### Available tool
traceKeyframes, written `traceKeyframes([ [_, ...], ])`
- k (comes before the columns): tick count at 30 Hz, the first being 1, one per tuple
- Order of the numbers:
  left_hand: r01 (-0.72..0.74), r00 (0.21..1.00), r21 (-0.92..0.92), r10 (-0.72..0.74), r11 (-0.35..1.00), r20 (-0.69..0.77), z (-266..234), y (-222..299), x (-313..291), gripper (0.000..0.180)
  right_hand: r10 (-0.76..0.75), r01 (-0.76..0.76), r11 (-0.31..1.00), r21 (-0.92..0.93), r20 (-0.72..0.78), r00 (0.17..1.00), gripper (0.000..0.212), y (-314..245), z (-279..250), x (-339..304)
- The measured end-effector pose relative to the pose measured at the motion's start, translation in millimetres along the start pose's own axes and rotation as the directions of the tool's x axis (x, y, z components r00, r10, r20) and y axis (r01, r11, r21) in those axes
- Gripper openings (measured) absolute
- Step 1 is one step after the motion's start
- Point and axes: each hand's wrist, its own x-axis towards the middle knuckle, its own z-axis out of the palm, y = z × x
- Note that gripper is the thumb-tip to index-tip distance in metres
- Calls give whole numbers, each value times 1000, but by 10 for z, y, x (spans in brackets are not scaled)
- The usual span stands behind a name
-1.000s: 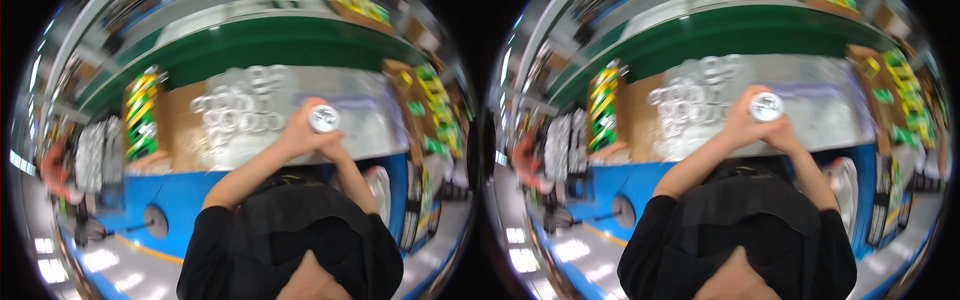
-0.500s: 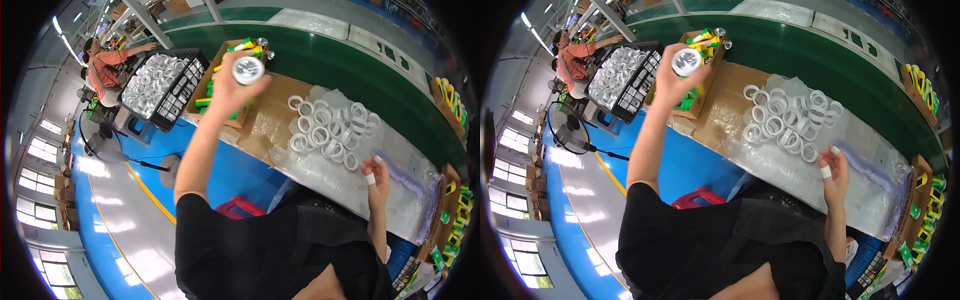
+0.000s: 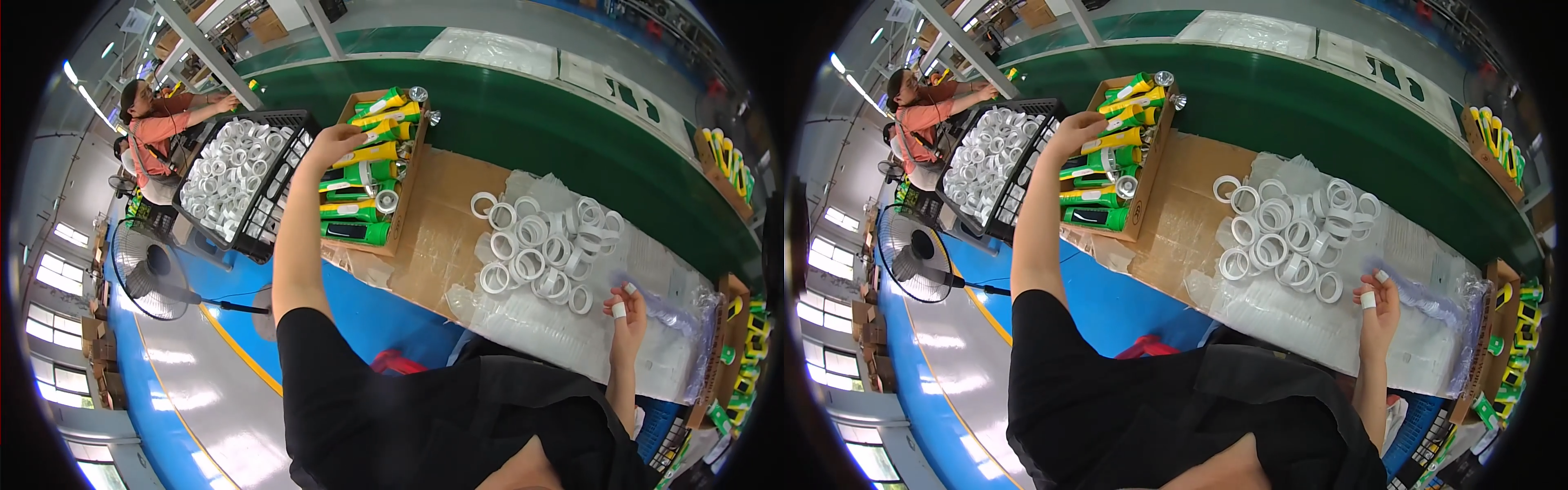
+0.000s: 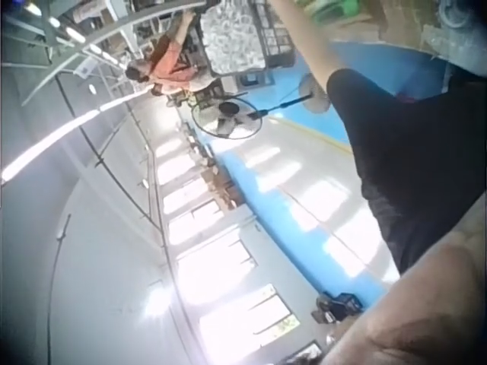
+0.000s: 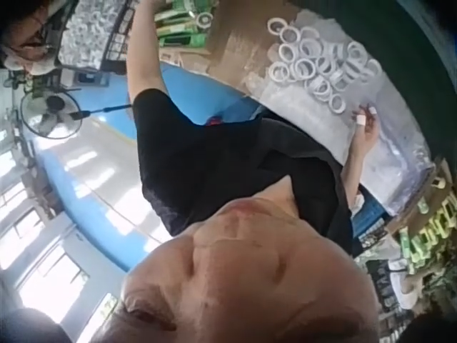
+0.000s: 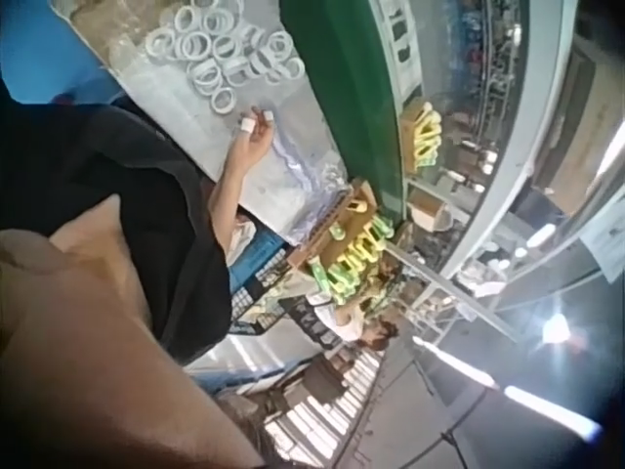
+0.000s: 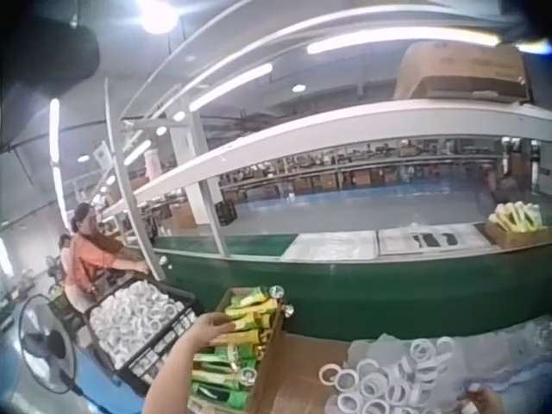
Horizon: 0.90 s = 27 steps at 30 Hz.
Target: Assembling flashlight components by attaching the lens and bezel to the body at a factory workbench.
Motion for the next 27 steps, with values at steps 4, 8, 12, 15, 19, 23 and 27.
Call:
traceKeyframes([
  [4,-223,958,530,284,818,-35,379,-221,377,59,-59,56,998,38,69,996,37,-117,318,125],
  [8,-81,968,756,233,650,-97,450,-172,473,48,-155,149,988,52,171,973,37,-93,525,215],
  [12,-177,915,725,384,665,-128,363,-103,323,41,-173,171,985,32,314,934,32,-209,641,301],
  [15,-399,728,584,632,707,-267,506,471,2,37,-161,170,985,13,395,904,28,-286,627,349],
  [19,-664,694,134,673,736,-256,965,1469,-794,34,-385,503,861,-72,554,738,31,-565,670,557],
  [23,-515,785,-467,614,719,78,1863,1909,-1475,28,-388,281,919,277,510,768,51,-824,828,512],
  [27,-542,692,-583,715,606,99,2843,1829,-2044,30,-110,-83,953,292,587,802,67,-758,610,325],
])
